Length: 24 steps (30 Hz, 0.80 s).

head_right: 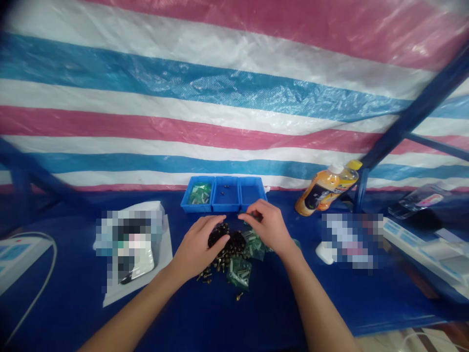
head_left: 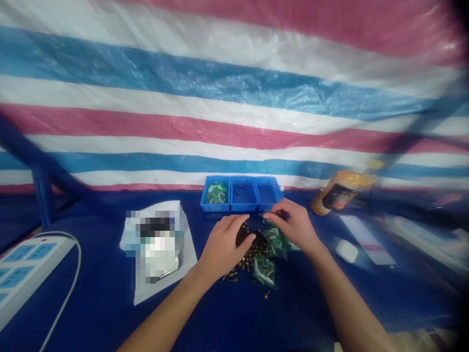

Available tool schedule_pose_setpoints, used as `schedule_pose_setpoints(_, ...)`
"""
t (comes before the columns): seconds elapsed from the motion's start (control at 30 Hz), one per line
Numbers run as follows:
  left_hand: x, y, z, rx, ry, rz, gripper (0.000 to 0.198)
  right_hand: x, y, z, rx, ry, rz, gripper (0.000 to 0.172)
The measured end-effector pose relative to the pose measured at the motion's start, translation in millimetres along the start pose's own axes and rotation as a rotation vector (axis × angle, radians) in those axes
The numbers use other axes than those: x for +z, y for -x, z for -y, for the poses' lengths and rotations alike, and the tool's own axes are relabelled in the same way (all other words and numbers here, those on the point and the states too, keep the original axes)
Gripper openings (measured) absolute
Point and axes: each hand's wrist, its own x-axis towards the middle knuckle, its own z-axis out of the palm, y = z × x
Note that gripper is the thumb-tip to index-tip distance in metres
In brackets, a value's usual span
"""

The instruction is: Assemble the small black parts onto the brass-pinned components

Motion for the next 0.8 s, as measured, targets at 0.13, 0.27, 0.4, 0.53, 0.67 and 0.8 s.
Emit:
schedule_pose_setpoints(0.13,0.5,0,-2,-0.075,0.164,-0.058,0.043,20,5,14,0.169,-0.361,-0.035,0.028)
schedule_pose_setpoints(0.27,1.8,-2,1,-0.221,0.439,-0.145,0.016,37,8,20,0.274,-0.613,-0.044,0.028)
schedule_pose_setpoints(0.4,2.0,-2,6,-0.297,0.622,-0.156,0.016,46,9,24,0.296,-0.764,0.047,0.024)
schedule_pose_setpoints(0.53,1.6,-3,8,-0.327,0.699,-0.129,0.017,48,10,24,0.291,-0.768,0.148,0.023)
schedule_pose_setpoints(0.67,1.7,-3,6,-0.336,0.691,-0.126,0.018,50,11,20,0.317,-0.733,0.102,0.021)
schedule_pose_setpoints(0.8,4.5,-4,6,-0.350,0.672,-0.142,0.018,52,11,20,0.325,-0.712,0.090,0.022)
